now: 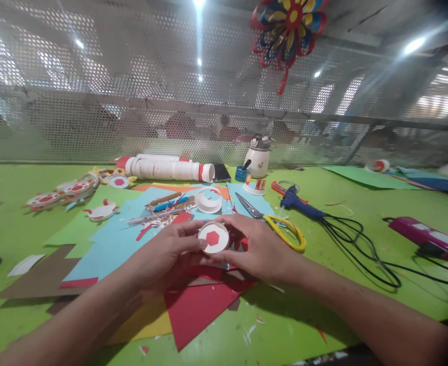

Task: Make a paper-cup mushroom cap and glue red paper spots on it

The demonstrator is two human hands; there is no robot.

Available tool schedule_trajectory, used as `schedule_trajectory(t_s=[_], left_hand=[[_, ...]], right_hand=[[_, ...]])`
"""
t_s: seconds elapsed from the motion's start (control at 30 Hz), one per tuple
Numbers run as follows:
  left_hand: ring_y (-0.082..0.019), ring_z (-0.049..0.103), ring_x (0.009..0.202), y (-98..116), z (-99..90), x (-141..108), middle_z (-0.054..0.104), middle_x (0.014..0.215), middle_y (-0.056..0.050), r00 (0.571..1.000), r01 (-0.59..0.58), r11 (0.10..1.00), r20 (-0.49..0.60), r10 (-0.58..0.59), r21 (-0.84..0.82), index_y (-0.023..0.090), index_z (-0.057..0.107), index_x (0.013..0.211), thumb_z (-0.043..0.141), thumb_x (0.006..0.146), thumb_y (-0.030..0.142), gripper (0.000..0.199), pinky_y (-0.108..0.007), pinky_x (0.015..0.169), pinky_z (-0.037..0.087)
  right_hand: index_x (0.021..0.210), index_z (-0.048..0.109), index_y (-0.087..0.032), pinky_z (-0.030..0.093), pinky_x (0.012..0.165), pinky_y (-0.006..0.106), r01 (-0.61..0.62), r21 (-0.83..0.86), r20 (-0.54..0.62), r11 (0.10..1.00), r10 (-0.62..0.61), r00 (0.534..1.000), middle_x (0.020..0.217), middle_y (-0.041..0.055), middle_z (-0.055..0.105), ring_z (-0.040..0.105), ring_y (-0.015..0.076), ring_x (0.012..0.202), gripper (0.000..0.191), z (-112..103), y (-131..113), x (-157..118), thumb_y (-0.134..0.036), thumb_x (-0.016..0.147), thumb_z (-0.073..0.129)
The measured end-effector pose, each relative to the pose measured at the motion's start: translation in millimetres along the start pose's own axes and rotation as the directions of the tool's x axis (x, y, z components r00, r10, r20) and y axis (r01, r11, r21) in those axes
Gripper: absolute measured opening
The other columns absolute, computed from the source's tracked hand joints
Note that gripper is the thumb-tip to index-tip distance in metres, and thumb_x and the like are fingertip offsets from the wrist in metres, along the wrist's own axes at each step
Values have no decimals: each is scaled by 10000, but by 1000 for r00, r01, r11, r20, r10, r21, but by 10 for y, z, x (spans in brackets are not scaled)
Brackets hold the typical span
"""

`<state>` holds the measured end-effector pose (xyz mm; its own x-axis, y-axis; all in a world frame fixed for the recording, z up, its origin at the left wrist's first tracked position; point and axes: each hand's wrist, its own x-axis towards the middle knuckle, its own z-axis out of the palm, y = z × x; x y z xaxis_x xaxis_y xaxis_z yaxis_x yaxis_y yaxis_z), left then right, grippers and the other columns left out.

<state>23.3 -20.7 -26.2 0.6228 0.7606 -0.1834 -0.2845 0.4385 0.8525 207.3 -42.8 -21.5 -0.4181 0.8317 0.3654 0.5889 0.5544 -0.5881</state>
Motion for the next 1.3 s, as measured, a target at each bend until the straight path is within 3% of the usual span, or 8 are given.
schedule_trajectory(t_s=[0.3, 0.57, 0.7, 0.87, 0.97, 1.13, 1.3], left_hand=[[-188, 676, 731, -6, 6, -12, 705, 939, -108, 996, 24, 999, -84, -21, 40, 140, 625, 1128, 555, 767, 31, 384, -371, 763, 548], [-234, 681, 792, -3, -15, -1, 698, 950, -125, 1000, 0, 1000, -23, 1, 10, 137, 606, 1153, 547, 787, 44, 382, -396, 748, 548], [-205, 674, 764, -18, -27, 11, 700, 903, -107, 999, -6, 1000, -54, 7, 19, 124, 627, 1091, 526, 739, -4, 388, -344, 722, 550], [-192, 660, 706, -35, -29, 31, 693, 863, -87, 999, 5, 999, -33, -6, -35, 121, 645, 973, 477, 655, -9, 382, -348, 687, 551], [-196, 653, 670, -46, -24, 37, 687, 842, -87, 999, 39, 998, -19, -40, -50, 122, 640, 929, 463, 638, 12, 358, -377, 663, 554], [-191, 659, 665, -42, -13, 29, 685, 827, -80, 998, 48, 998, -48, -50, -32, 127, 616, 1027, 456, 634, -2, 444, -373, 680, 557], [-195, 669, 619, -20, 8, 19, 681, 794, -77, 997, 66, 997, -28, -67, -29, 130, 517, 1192, 445, 663, -5, 551, -366, 640, 562]], right_hand=[[934, 627, -175, 414, 592, 258, -114, -19, 21, 993, 114, 993, 825, 8, 636, 542, 128, 685, 295, 32, 18, 14, -386, 747, 714], [1107, 596, -195, 455, 708, 287, -35, -17, -34, 999, 34, 999, 999, 41, 663, 594, 160, 818, 407, 71, 11, -15, -352, 752, 717], [1141, 589, -202, 461, 799, 301, 1, 8, -17, 1000, -1, 1000, 1089, 56, 660, 601, 179, 940, 404, 85, 31, -3, -330, 773, 698], [1169, 578, -194, 458, 798, 305, 35, -28, -9, 999, -36, 999, 1104, 68, 655, 596, 187, 954, 412, 92, -6, -20, -298, 784, 680], [1096, 620, -188, 455, 728, 292, 27, -56, -4, 998, -27, 1000, 1013, 52, 678, 602, 174, 859, 359, 89, -22, -24, -340, 778, 686], [1004, 658, -179, 431, 647, 265, -21, -55, 36, 998, 23, 999, 894, 26, 688, 583, 146, 745, 291, 75, 13, -5, -362, 780, 685], [1107, 618, -181, 446, 763, 294, 33, -60, 11, 998, -33, 999, 1020, 54, 669, 588, 176, 889, 385, 73, 6, -11, -348, 770, 702]])
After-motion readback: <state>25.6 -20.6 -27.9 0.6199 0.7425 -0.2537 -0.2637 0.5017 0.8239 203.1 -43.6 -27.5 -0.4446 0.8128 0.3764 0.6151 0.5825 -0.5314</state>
